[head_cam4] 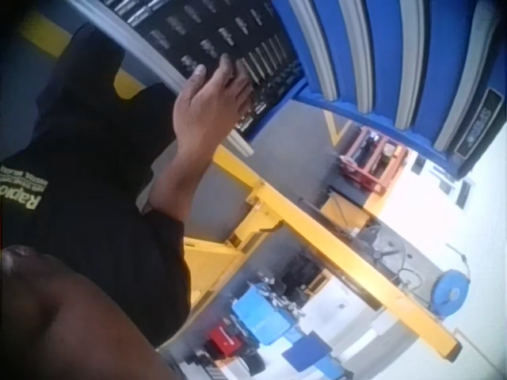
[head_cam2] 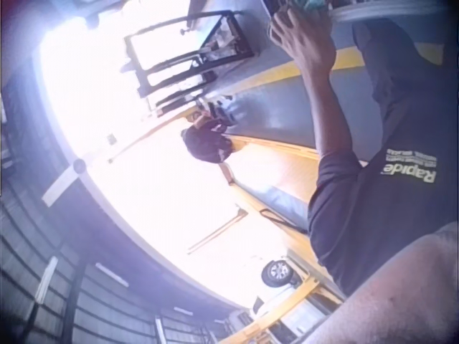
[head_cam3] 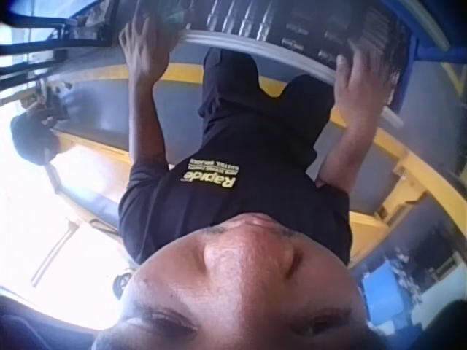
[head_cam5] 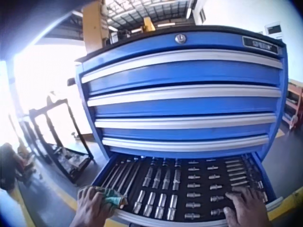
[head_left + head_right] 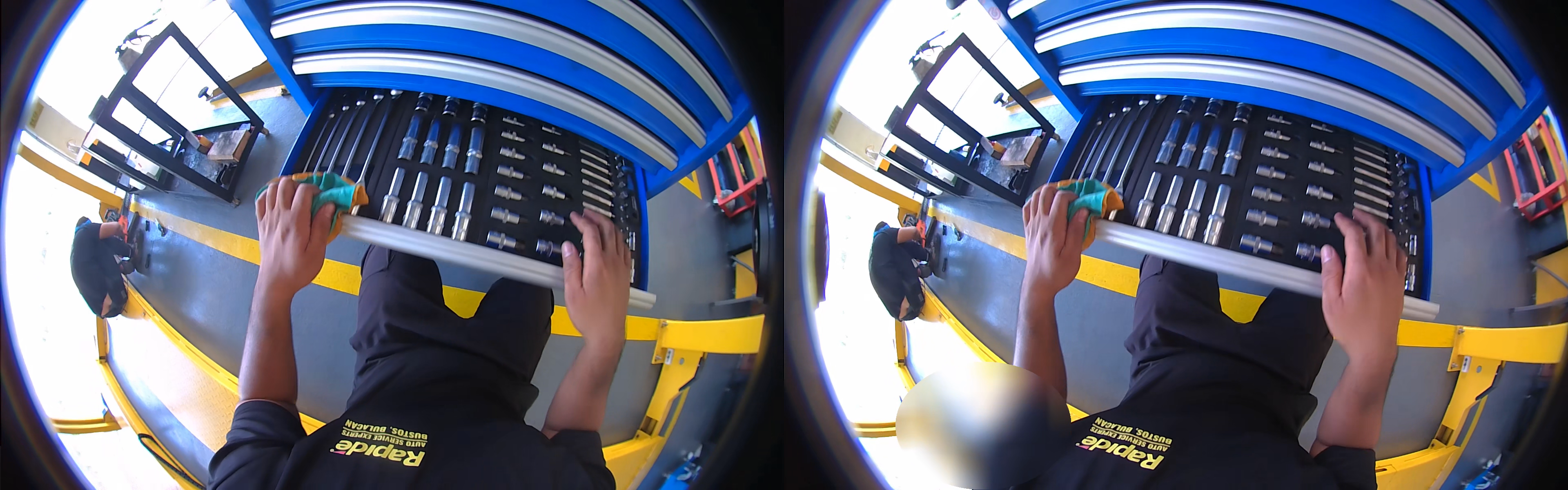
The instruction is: The person wipes the exterior and interior of a blue multi-drawer toolbox with a green cloth. They open several drawers, wipe the drawer fronts and handles, and close them. The person also wipes the top surface of the toolbox.
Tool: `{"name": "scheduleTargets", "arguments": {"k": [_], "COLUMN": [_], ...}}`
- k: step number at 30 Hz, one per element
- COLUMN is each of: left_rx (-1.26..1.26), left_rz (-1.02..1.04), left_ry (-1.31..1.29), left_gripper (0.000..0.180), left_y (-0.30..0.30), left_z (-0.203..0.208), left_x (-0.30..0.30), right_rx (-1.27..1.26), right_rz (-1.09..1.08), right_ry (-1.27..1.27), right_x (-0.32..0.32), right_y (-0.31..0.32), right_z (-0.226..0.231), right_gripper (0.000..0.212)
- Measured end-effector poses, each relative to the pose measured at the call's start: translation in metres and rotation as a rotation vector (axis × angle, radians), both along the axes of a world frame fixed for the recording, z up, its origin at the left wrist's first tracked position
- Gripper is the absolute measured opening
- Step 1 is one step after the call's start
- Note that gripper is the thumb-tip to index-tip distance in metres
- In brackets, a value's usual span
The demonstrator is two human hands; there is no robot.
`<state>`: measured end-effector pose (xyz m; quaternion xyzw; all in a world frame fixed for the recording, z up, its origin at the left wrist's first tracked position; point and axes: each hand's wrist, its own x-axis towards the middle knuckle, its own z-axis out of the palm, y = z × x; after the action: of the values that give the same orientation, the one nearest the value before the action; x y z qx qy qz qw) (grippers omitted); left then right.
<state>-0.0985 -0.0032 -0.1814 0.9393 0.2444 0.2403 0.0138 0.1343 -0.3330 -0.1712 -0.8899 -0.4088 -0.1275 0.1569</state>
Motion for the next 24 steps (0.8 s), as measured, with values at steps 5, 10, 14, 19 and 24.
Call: {"name": "scheduleTargets", "arguments": {"k": [5,10,14,19,24], "left_rx": [-0.275,-0.147,0.124,0.093,0.002], "left_rz": [-0.062,-0.790,-0.797,-0.644,-1.045], "left_ry": [-0.078,0.112,0.569,0.632,0.679], "left_gripper": [0.015,0.025,0.081,0.093,0.099], "left_y": [0.021,0.023,-0.024,0.040,-0.001], "left_z": [0.024,0.061,0.010,0.008,0.021], "left_x": [-0.024,0.052,0.056,0.106,0.109], "right_rx": [-0.040,-0.076,-0.108,-0.148,-0.173], "right_rz": [0.062,0.033,0.050,0.062,0.004], "right_ry": [0.070,0.117,0.156,0.187,0.233], "right_x": [-0.047,-0.080,-0.093,-0.091,-0.093], "right_y": [-0.018,-0.033,-0.040,-0.035,-0.035], "right_z": [0.008,0.023,0.028,0.034,0.039], "right_gripper": [0.036,0.040,0.041,0.043,0.043]}}
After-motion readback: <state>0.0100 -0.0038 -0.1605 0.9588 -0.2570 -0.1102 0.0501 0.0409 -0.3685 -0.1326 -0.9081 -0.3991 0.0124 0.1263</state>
